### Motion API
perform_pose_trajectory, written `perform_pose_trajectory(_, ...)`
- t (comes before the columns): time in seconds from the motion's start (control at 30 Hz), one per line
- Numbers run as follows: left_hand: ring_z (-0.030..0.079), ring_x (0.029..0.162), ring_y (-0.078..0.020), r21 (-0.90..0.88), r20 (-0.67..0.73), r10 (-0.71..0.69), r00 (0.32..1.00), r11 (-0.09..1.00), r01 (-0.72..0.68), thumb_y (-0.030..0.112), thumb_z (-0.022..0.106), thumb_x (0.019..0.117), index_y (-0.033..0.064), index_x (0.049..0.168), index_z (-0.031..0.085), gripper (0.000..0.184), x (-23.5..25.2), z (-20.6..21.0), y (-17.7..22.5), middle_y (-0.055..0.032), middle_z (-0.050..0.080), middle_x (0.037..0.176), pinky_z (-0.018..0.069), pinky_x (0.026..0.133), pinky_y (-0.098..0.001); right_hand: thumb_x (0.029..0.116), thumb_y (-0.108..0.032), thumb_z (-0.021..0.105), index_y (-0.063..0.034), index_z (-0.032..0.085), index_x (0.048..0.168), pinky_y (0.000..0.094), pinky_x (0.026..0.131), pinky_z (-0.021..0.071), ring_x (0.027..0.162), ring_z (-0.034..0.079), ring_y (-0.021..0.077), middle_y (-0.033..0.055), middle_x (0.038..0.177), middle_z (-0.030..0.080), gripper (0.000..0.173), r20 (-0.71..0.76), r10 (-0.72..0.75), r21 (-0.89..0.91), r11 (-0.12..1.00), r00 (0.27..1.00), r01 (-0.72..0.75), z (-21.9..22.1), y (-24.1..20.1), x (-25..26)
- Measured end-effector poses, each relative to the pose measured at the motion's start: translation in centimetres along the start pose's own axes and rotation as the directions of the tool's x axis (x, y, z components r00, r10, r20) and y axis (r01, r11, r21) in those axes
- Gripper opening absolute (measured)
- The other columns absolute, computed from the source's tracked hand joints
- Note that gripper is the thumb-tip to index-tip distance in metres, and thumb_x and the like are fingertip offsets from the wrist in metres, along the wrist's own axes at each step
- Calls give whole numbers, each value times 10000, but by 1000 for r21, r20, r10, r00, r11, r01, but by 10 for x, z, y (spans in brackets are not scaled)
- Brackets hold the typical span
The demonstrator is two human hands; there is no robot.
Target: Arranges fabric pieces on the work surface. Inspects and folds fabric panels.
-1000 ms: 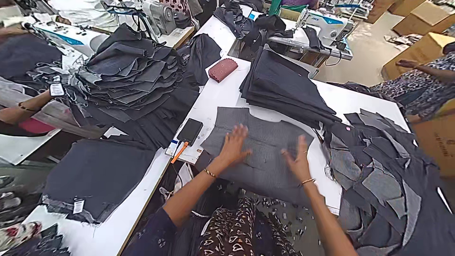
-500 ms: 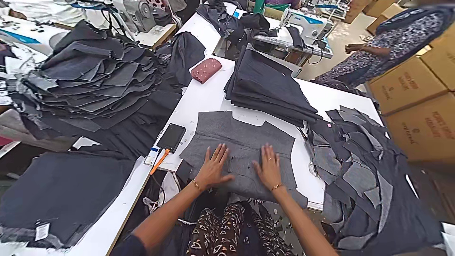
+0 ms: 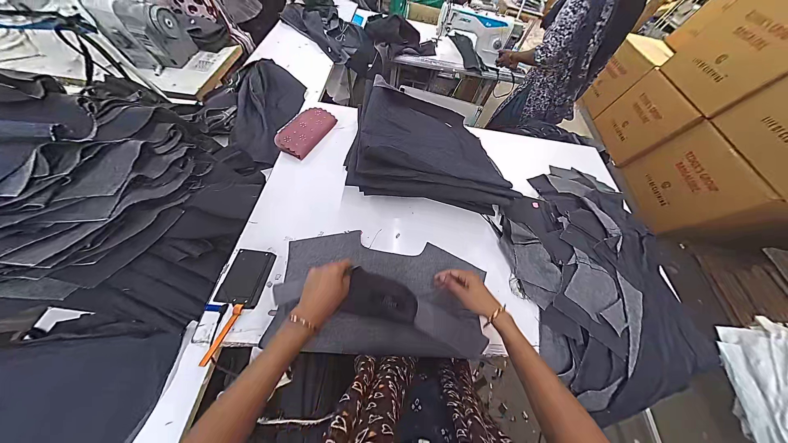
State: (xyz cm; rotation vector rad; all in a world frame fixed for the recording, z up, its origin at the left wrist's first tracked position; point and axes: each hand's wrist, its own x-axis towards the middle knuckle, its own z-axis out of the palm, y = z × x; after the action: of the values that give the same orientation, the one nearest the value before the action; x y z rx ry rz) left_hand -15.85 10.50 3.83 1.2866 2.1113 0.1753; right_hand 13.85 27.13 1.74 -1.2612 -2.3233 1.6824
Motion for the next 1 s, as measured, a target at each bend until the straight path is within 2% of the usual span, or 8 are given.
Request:
perform_pose_trajectory(0.07,606,1200,-477,12,66,-77,995,997,76,184,547,1030,12,1258,667,310,47,-23,0,-277,667,1230,408,1024,-681,1128,-354,338,31,651,1274,362,991,526,1108,683,193,158,1222,701,518,101,118,56,991,988,-125,-22,-10,30)
perform_pose_trajectory(0.2,615,1175,-453,-81,132,-113,985,989,125,319,690,982,0,1200,690,387,99,-29,-26,-272,673,1185,429,1005,-677,991,-561,569,-35,645,1272,523,997,485,1146,645,301,177,1204,679,602,113,115,-404,913,987,-60,-15,-20,53)
perform_pose_trajectory(0.33,569,1216,-478,-120,-144,-116,983,988,99,207,660,992,6,1189,699,284,85,-14,-17,-292,638,1221,350,1040,-697,1039,-327,535,47,665,1023,542,796,505,854,713,381,219,877,707,397,-154,-281,-637,761,947,122,18,15,68)
perform_pose_trajectory(0.43,618,1122,-538,44,-479,238,845,968,-248,289,672,961,-15,1169,717,371,49,48,-6,-317,665,1161,418,985,-722,1002,-258,576,36,675,891,518,675,517,681,703,351,176,709,677,329,-227,-465,-659,720,856,216,19,27,84)
perform_pose_trajectory(0.53,671,1081,-429,143,-462,457,760,884,-445,566,667,876,141,1218,733,549,0,113,-11,-192,709,1135,501,932,-634,993,-261,590,25,688,893,522,659,531,665,707,344,160,693,683,319,-256,-453,-646,737,854,197,18,26,88)
perform_pose_trajectory(0.67,535,1263,-543,110,-468,290,835,956,-271,657,619,890,120,1407,617,745,-2,97,-60,-291,610,1328,368,1026,-731,1018,-292,564,19,695,925,531,732,531,728,722,335,160,730,702,350,-317,-305,-585,808,898,68,16,19,95)
perform_pose_trajectory(0.83,324,1507,-398,210,-441,238,865,965,-158,746,364,956,116,1580,399,888,36,81,-95,-122,398,1620,173,1180,-679,1025,-247,544,-9,705,1181,531,970,515,1141,661,375,193,1182,702,328,-351,-330,-569,818,876,80,28,12,89)
perform_pose_trajectory(1.0,216,1551,-391,155,-345,193,919,977,-148,702,407,975,81,1617,292,901,46,59,-95,-128,298,1668,71,1191,-707,1066,-327,482,-36,471,1522,567,1207,303,1476,419,309,136,1583,456,541,79,-445,-581,707,892,404,99,19,-8)
